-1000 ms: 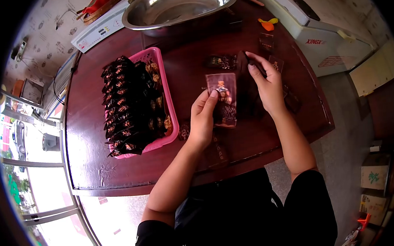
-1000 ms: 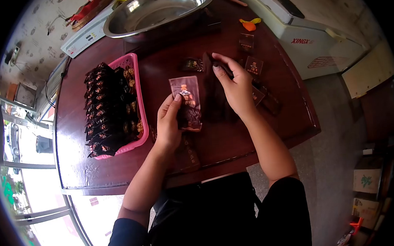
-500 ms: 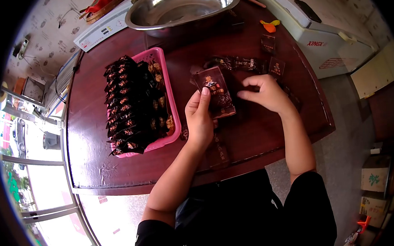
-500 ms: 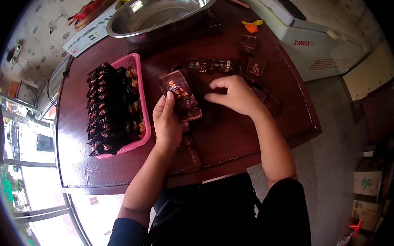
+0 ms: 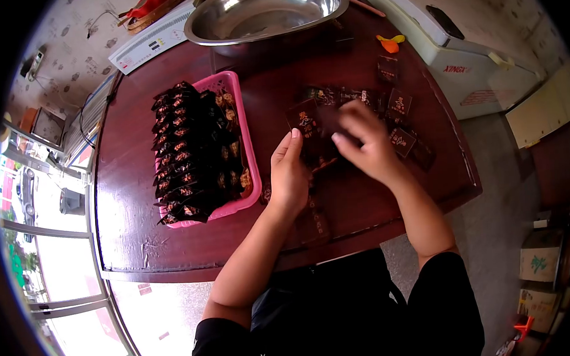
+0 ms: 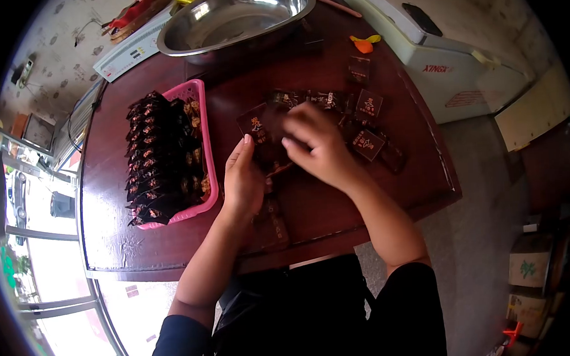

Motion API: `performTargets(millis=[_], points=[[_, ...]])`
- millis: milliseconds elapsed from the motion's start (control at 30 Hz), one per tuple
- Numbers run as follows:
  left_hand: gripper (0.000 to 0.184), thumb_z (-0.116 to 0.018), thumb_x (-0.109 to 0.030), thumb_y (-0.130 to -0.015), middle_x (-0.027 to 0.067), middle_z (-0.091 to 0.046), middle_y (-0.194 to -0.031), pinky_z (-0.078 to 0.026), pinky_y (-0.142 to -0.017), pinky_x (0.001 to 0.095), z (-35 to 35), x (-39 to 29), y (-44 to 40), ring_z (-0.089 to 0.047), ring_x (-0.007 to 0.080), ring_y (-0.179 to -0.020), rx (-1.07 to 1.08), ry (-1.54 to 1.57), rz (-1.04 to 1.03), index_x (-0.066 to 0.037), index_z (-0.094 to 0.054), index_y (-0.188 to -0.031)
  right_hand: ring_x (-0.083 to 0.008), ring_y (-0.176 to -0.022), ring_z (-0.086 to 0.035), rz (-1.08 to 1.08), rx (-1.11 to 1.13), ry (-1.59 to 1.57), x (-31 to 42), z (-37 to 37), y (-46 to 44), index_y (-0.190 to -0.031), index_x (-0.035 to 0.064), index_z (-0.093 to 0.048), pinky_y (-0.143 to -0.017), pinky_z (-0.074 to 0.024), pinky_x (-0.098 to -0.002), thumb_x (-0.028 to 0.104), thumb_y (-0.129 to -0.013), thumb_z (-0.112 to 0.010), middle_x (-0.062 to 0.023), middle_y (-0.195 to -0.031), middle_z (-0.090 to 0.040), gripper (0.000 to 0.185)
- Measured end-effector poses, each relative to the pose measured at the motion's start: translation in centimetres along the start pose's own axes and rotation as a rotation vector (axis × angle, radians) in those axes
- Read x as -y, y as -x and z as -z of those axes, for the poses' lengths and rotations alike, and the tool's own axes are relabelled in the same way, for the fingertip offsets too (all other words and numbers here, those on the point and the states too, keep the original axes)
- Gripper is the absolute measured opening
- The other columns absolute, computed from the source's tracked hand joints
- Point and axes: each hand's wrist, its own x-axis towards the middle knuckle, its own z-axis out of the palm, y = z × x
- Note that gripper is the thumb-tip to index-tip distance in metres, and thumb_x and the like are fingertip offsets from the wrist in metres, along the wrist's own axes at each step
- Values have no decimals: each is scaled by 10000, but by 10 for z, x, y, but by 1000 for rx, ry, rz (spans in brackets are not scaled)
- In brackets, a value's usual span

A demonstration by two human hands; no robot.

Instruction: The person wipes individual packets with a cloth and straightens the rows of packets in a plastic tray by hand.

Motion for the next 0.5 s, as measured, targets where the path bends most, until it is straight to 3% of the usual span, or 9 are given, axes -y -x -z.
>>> performTargets(millis=[33,100,133,200,233,267,367,400,500], points=[[290,-441,-287,-1050,45,-703,-917,-548,-593,256,2,5,-3,-673,110,-732,2,88,-12,-64,-623,-1082,-261,-959,-616,56,68,82,4,-9,1,-1162,57,-666,-800,-520,-351,5,-761,-715,-113,-1039,-578,407],[290,-414,-249,-1049,100,-659,-1111,-534,-841,328,10,9,-5,-650,179,-978,78,249,0,-47,-571,-1184,-294,-922,-618,58,132,137,11,-19,4,-1038,82,-722,-763,-530,-391,-3,-704,-717,-116,-998,-567,345],[290,-414,-249,-1049,100,-659,-1111,-534,-841,328,10,11,-5,-650,179,-978,75,249,1,-47,-571,-1184,-274,-889,-618,60,127,175,10,-15,2,-1023,31,-714,-739,-517,-360,-62,-690,-675,-119,-989,-566,348],[297,-420,-264,-1050,100,-663,-1108,-535,-827,329,5,14,-6,-651,174,-979,70,182,15,-50,-575,-1185,-264,-840,-624,-23,13,162,0,-9,2,-989,22,-718,-699,-517,-357,-68,-677,-673,-117,-952,-571,327],[300,-421,-270,-1051,87,-677,-1064,-544,-753,300,7,13,-5,-665,160,-921,51,126,30,-52,-582,-1180,-255,-812,-627,-57,-61,196,-3,-7,2,-958,19,-718,-671,-515,-351,-72,-679,-662,-115,-932,-578,298],[304,-422,-277,-1053,74,-691,-1019,-552,-680,270,9,13,-5,-679,147,-863,33,70,47,-54,-589,-1174,-258,-804,-628,-22,-64,220,-5,-4,2,-940,41,-723,-666,-518,-358,-59,-657,-669,-108,-933,-582,306],[303,-426,-274,-1052,68,-697,-995,-553,-635,263,6,13,-4,-684,141,-814,8,128,4,-49,-596,-1163,-261,-841,-634,219,91,143,11,-7,0,-910,87,-734,-701,-533,-356,8,-609,-713,-98,-933,-588,312],[300,-428,-271,-1051,69,-696,-1001,-560,-666,278,9,10,-4,-684,144,-823,37,126,29,-48,-598,-1158,-264,-856,-635,222,173,128,13,-10,1,-903,91,-734,-708,-535,-354,23,-624,-717,-94,-930,-590,287],[294,-426,-269,-1052,66,-694,-999,-567,-710,299,4,9,-6,-683,149,-828,22,133,47,-52,-602,-1145,-230,-812,-628,42,64,93,2,-11,4,-925,79,-726,-687,-520,-338,10,-693,-690,-70,-927,-601,245]])
